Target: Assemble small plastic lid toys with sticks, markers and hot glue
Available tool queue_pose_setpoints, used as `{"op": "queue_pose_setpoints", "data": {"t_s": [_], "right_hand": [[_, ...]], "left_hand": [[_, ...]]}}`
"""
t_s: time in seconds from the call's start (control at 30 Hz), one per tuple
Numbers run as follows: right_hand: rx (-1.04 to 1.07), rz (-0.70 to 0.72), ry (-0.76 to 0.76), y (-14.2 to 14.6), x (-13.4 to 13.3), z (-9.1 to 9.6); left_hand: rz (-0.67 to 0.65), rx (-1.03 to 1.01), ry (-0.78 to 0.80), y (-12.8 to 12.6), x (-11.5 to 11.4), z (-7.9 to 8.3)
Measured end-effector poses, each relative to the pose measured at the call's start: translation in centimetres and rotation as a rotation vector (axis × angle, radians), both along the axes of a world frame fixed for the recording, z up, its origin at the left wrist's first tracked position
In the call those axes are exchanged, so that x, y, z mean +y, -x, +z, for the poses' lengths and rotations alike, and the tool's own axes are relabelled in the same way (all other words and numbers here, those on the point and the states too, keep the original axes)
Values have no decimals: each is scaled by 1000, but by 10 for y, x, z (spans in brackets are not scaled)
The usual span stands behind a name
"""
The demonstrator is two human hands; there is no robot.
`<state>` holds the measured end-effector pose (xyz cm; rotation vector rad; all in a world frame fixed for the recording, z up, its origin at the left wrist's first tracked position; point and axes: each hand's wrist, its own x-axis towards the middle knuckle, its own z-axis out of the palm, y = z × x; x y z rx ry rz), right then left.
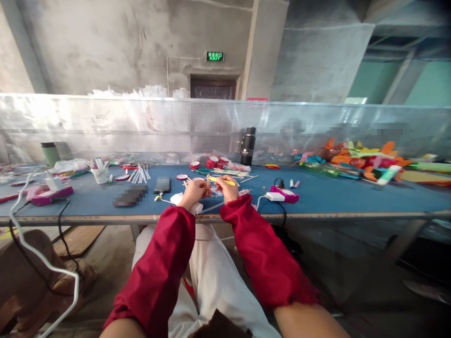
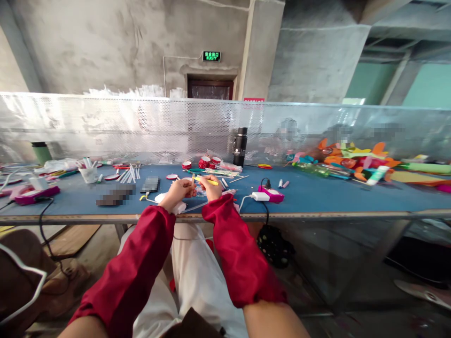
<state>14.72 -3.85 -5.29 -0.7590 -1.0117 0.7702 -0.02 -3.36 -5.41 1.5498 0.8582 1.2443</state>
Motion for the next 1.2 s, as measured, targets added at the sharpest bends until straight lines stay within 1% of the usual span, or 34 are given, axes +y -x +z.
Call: {"op": "queue_pose_setpoints", "data": {"t_s": [0.23,0.37,0.43,0.5,0.6,0.7,0.83,0.97,1.07,1.2], "right_hand": [[2,-1,-11,2,-3,3],[54,18,-40,2,-10,4],[36,27,-74,0,-15,3],[-55,9,-108,-2,-21,2],[-258,-39,-173,-1,-29,2],[-449,-103,-258,2,-34,4],[-619,-131,-329,4,-37,2],[-735,-151,-352,4,-34,-3],[-773,-148,-358,4,-34,-5],[-810,-155,-347,4,-37,-4]], "left_hand": [[8,4,12,0,-2,2],[36,-13,91,1,-7,8],[41,-32,106,1,-10,11],[36,-60,84,0,-13,13],[15,-74,98,1,-17,14],[-13,-62,78,2,-19,14],[1,-67,90,5,-17,13],[-22,-115,87,6,-18,11],[-41,-140,81,7,-21,12],[-53,-119,103,7,-25,16]]}}
